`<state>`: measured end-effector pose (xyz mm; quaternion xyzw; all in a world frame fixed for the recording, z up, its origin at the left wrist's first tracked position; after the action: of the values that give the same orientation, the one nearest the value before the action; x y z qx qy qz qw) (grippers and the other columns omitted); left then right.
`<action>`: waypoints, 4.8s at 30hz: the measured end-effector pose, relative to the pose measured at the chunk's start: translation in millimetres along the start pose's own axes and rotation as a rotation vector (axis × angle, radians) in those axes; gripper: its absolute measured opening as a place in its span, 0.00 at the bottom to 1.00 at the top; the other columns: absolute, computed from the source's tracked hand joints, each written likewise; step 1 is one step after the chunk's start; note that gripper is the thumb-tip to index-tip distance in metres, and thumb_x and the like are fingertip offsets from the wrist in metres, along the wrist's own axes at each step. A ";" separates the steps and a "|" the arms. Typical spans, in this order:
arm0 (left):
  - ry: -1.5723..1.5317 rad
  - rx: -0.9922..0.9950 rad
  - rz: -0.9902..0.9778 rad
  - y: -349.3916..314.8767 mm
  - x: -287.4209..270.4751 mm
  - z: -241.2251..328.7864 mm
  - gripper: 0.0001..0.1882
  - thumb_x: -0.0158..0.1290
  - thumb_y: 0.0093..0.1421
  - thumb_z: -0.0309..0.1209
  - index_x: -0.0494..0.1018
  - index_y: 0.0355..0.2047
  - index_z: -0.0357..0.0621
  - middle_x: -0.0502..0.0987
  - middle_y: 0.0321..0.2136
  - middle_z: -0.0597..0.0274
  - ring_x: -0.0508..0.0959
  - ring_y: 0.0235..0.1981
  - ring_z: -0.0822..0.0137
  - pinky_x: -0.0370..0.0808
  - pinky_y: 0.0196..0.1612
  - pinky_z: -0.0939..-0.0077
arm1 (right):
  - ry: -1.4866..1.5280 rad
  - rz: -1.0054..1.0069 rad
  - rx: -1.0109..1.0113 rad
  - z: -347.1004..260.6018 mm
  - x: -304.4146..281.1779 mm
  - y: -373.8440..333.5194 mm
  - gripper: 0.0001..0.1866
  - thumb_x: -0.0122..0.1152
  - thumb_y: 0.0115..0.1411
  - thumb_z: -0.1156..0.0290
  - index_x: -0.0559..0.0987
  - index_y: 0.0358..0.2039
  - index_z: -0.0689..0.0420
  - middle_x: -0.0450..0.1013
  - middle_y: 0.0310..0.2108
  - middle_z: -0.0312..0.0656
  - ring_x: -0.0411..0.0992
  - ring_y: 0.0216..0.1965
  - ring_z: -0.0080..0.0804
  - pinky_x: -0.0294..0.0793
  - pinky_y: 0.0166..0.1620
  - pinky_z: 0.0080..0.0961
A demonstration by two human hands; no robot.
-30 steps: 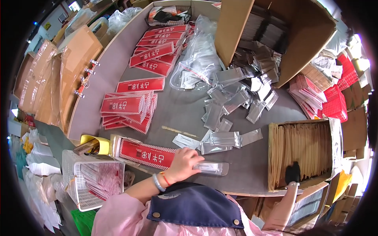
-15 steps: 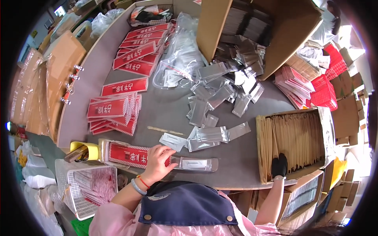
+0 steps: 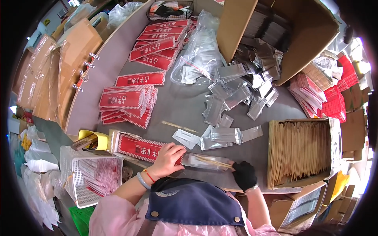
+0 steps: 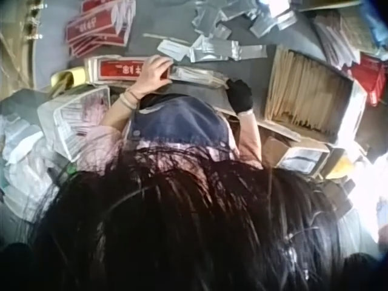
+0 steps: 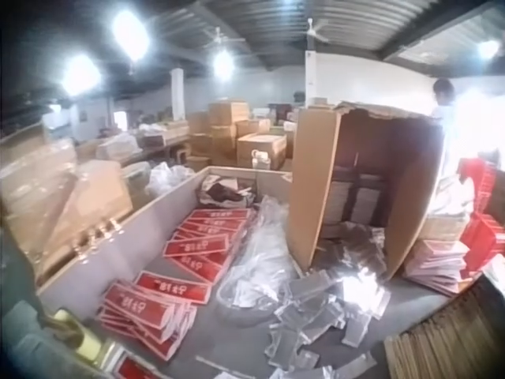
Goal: Packing individual silver food packets into red branded pouches using a small stick.
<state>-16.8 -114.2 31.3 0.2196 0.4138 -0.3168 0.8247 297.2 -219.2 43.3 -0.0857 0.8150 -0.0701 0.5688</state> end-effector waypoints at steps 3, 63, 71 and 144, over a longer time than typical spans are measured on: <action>-0.056 0.038 0.029 15.7 15.7 20.6 0.33 0.70 0.41 0.38 0.75 0.49 0.40 0.75 0.48 0.60 0.70 0.50 0.53 0.67 0.55 0.57 | 0.305 0.206 -0.212 -22.4 38.4 25.3 0.11 0.61 0.56 0.67 0.82 0.40 0.47 0.75 0.30 0.46 0.73 0.33 0.50 0.73 0.38 0.41; -0.141 0.028 0.194 141.0 50.1 13.8 0.11 0.64 0.52 0.34 0.74 0.29 0.45 0.76 0.36 0.58 0.74 0.41 0.53 0.71 0.43 0.59 | -0.108 0.452 0.907 199.3 -14.2 -86.0 0.19 0.60 0.60 0.65 0.78 0.46 0.65 0.75 0.47 0.56 0.73 0.50 0.54 0.72 0.54 0.40; 0.089 -0.023 0.195 148.8 53.4 29.9 0.14 0.65 0.50 0.33 0.77 0.37 0.48 0.76 0.37 0.61 0.75 0.41 0.56 0.69 0.42 0.59 | -0.105 0.514 0.890 197.0 -22.4 -80.0 0.18 0.53 0.61 0.67 0.78 0.47 0.64 0.75 0.45 0.58 0.72 0.49 0.57 0.71 0.53 0.44; 0.196 -0.240 0.197 71.9 -3.1 -38.9 0.11 0.67 0.48 0.30 0.75 0.30 0.47 0.76 0.39 0.62 0.75 0.44 0.55 0.69 0.46 0.56 | 0.366 0.705 0.294 63.8 -10.4 -6.6 0.17 0.72 0.52 0.74 0.78 0.42 0.59 0.75 0.40 0.42 0.73 0.43 0.37 0.72 0.51 0.31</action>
<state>11.3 -38.2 19.2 0.1888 0.5036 -0.1599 0.8277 361.0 -224.4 32.3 0.2942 0.8634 -0.0008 0.4099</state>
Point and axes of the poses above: each hand's wrist, its own y-axis towards the middle knuckle, its own x-axis out of the palm, z = x × y, the point moved 2 cm from there along y, towards the middle knuckle
